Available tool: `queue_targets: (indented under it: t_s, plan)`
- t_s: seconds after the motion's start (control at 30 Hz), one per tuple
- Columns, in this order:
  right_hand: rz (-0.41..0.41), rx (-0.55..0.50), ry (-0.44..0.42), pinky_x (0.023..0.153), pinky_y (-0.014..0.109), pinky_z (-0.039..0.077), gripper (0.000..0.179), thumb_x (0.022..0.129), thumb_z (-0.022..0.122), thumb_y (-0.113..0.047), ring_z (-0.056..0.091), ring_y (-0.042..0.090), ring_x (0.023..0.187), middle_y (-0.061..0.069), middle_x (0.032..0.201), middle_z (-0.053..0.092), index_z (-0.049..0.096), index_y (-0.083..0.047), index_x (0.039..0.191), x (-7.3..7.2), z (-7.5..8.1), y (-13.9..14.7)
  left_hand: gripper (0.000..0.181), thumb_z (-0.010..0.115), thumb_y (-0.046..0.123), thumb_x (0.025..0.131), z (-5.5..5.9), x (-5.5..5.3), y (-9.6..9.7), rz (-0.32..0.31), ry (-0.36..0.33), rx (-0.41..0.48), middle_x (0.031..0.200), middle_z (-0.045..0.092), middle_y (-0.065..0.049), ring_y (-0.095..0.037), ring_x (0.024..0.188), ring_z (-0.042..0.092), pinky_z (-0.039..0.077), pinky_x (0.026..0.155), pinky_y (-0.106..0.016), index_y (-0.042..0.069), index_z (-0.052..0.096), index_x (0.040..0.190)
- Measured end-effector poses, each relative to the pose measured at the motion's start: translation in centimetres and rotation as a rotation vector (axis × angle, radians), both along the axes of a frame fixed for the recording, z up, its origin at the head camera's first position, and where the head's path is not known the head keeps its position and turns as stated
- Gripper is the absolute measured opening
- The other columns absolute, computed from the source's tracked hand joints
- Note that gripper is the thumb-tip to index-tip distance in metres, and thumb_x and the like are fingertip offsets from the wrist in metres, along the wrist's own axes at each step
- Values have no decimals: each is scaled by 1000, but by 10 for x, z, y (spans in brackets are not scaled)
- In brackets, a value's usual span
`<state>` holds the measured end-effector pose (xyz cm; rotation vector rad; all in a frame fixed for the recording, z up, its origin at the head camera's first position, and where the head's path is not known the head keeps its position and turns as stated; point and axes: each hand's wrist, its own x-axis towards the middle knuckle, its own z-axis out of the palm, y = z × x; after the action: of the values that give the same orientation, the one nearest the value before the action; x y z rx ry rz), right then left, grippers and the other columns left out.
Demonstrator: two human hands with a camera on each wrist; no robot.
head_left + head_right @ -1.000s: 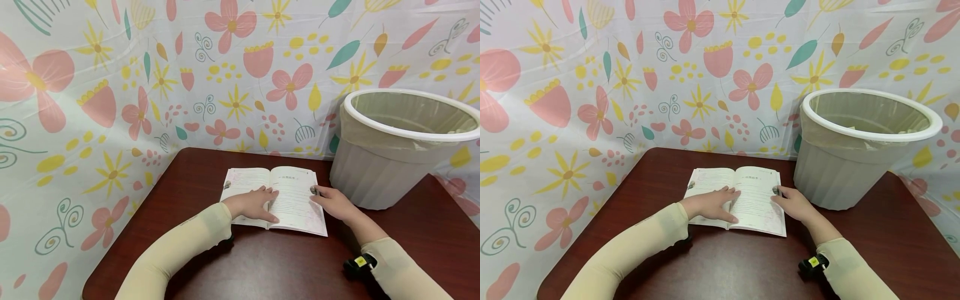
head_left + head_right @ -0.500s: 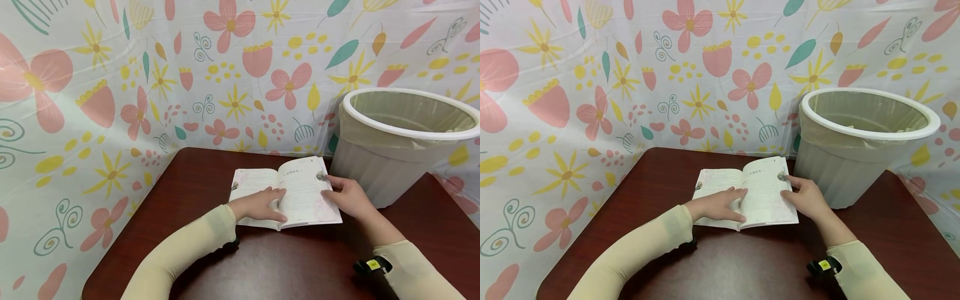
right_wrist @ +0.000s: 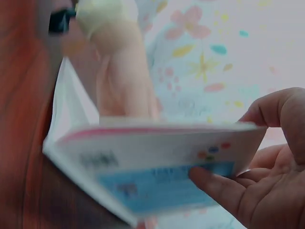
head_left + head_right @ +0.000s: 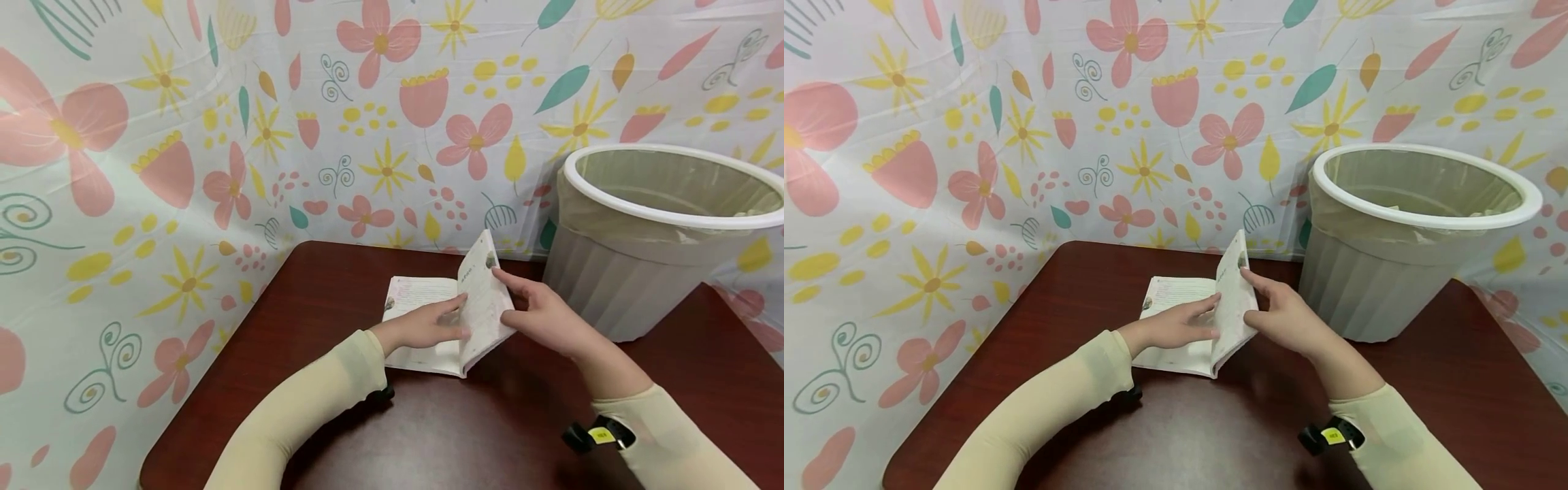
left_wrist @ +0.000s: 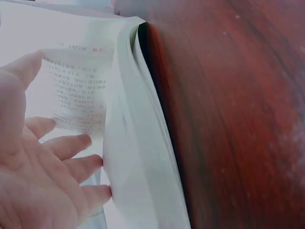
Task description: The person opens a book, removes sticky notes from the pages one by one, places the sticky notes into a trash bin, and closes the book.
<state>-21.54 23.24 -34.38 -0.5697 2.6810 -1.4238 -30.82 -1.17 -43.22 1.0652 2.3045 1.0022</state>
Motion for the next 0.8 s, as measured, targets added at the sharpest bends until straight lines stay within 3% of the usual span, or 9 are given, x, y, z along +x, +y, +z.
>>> queue_targets:
  t_s: [0.13,0.27,0.33,0.4,0.5,0.57,0.6,0.73,0.8]
  plan:
    - [106,-55,47,90,15,51,85,91,56,6,40,42,145,23,167,28,16,-4,165,3,1,-21,78,52,55,104,-3,-5,-1,-11,-79,78,173,21,0,-19,158,28,30,126,-37,36,9,166]
    - [92,3,185,99,10,43,85,91,56,3,39,37,148,19,168,30,17,-8,166,2,-6,-42,68,47,48,108,0,-8,-7,33,-115,122,170,29,-4,-21,156,33,34,125,-38,37,11,165]
    - [46,59,233,88,11,47,84,90,56,0,60,29,128,18,165,35,21,-11,166,1,-12,-53,65,44,46,110,2,-10,-12,66,-122,139,169,32,-3,-20,155,34,35,124,-39,35,13,165]
    - [1,106,249,72,17,51,83,89,57,-4,67,16,88,17,157,48,25,-13,165,0,-18,-64,63,41,45,110,3,-12,-19,100,-127,151,170,30,-2,-21,155,34,35,124,-41,32,14,166]
    - [-29,136,229,51,24,43,79,90,59,-10,37,6,48,19,114,72,30,-13,163,-3,-28,-79,61,40,40,112,3,-16,-28,138,-138,200,172,23,-2,-22,156,32,33,125,-42,23,17,166]
    - [-31,140,242,49,24,42,74,91,62,-13,34,5,45,16,101,73,38,-11,160,-6,-36,-88,58,39,35,113,1,-18,-36,166,-149,228,173,22,-2,-25,155,33,34,125,-43,19,20,166]
    - [-30,144,262,52,23,44,70,91,63,-15,42,3,50,16,99,75,42,-9,158,-8,-41,-93,57,39,32,113,1,-19,-41,186,-153,242,172,24,-3,-26,155,35,34,124,-44,18,23,165]
    - [-22,146,329,57,19,43,55,93,66,-17,55,8,69,14,129,72,58,-3,146,-15,-58,-108,51,40,23,112,-4,-24,-61,295,-188,270,166,38,-7,-30,147,46,40,120,-50,17,33,163]
    - [-13,167,332,55,19,41,49,95,64,-17,54,8,67,16,113,77,61,-3,142,-19,-65,-115,50,40,20,112,-5,-25,-70,351,-219,282,162,44,-9,-31,146,48,41,118,-53,15,36,161]
